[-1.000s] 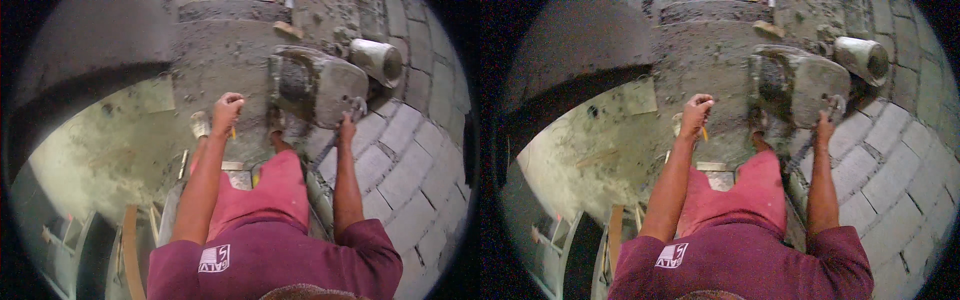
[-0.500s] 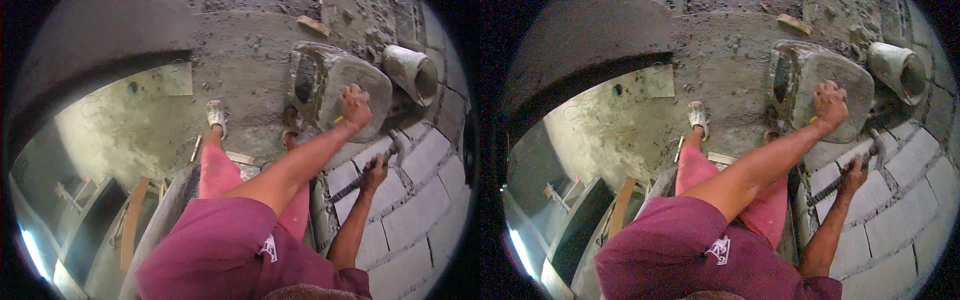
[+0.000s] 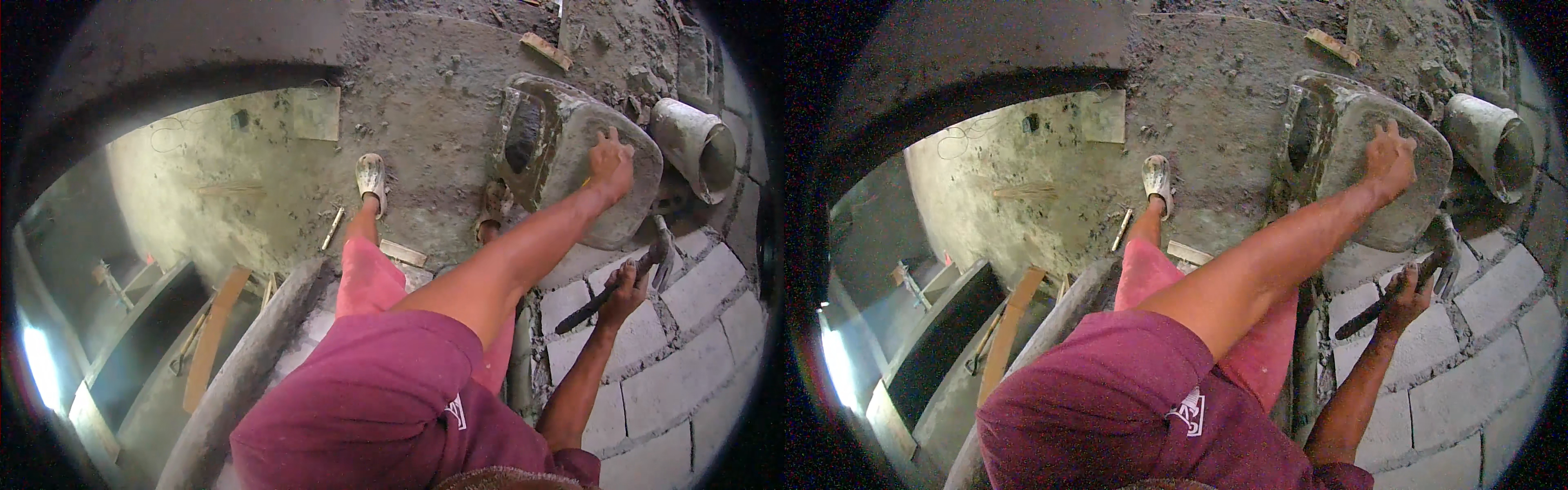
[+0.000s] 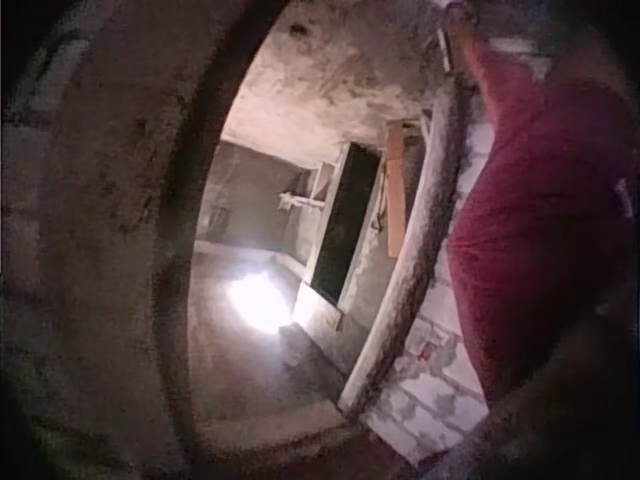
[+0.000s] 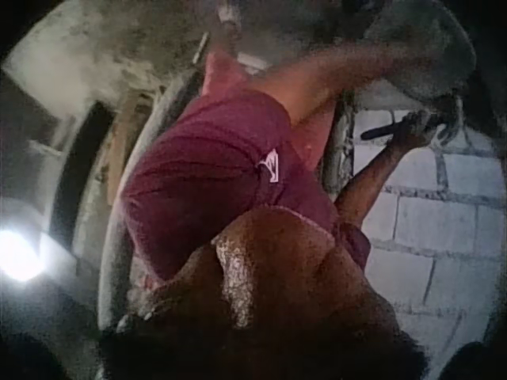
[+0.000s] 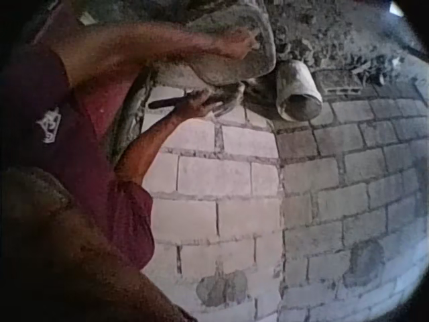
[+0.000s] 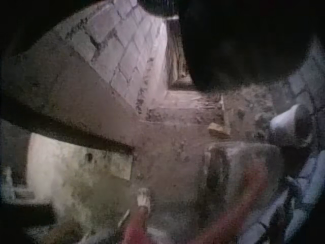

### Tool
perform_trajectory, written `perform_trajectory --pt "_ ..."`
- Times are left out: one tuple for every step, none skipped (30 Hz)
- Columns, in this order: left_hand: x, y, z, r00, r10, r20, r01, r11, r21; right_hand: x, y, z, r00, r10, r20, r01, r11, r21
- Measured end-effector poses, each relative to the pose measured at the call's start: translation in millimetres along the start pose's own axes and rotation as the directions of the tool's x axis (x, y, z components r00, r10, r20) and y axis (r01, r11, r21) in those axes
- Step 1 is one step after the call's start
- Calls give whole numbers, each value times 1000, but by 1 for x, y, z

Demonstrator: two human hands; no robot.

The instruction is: The person hammers an edge of a concrete wall, picks up a wooden board, hammers the board into a concrete structure, and then uses a tape measure and pencil to mark the concrete.

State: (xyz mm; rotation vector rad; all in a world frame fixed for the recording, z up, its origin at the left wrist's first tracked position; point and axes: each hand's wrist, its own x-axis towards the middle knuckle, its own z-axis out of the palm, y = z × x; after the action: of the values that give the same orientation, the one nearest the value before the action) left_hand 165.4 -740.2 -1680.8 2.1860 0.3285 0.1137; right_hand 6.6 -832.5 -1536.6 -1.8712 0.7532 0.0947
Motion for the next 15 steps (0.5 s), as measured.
perform_trajectory --pt "0 0 3 998 37 -51 -37 999 8 -2 -1 4 1000 -10 -22 10 1000 -23" --pt "2 4 -3 992 75 -103 -73 997 20 -3 -1 6 999 -23 -44 21 999 -47" --pt "5 8 -9 996 84 32 -83 996 -31 -3 2 5 999 -19 -51 16 999 -48" --pt "9 16 -21 981 100 168 -87 993 -86 -3 5 3 996 -38 -84 31 996 -89" --pt "13 19 -31 981 95 167 -82 993 -83 -3 6 4 993 -61 -97 49 991 -127" --pt "17 21 -41 986 156 66 -143 976 -166 -1 9 2 994 -59 -92 47 991 -129" --pt "20 19 -54 978 206 -44 -210 948 -239 -1 8 -4 997 -70 -35 65 990 -124" --pt "20 8 -66 979 199 -49 -205 951 -232 -2 7 -3 997 -80 24 82 990 -116" --pt "18 -8 -79 980 196 -41 -200 937 -285 -6 4 -2 996 -79 36 83 990 -116" --pt "17 -25 -96 979 198 -39 -200 921 -336 -11 -6 3 995 -38 88 44 997 -69" --pt "9 -47 -112 980 162 -116 -191 933 -306 -15 -16 10 990 0 144 3 1000 -26" --pt "-1 -74 -130 973 134 -186 -183 942 -281 -21 -25 22 988 -4 151 8 1000 -21" --pt "-16 -124 -150 976 139 -168 -174 962 -213 -31 -35 44 978 40 203 -44 999 11" --pt "-25 -168 -174 979 142 -144 -164 975 -151 -38 -39 62 965 86 247 -98 995 36" --pt "-36 -184 -196 997 76 -32 -80 987 -137 -38 -24 66 957 145 252 -126 988 -89"
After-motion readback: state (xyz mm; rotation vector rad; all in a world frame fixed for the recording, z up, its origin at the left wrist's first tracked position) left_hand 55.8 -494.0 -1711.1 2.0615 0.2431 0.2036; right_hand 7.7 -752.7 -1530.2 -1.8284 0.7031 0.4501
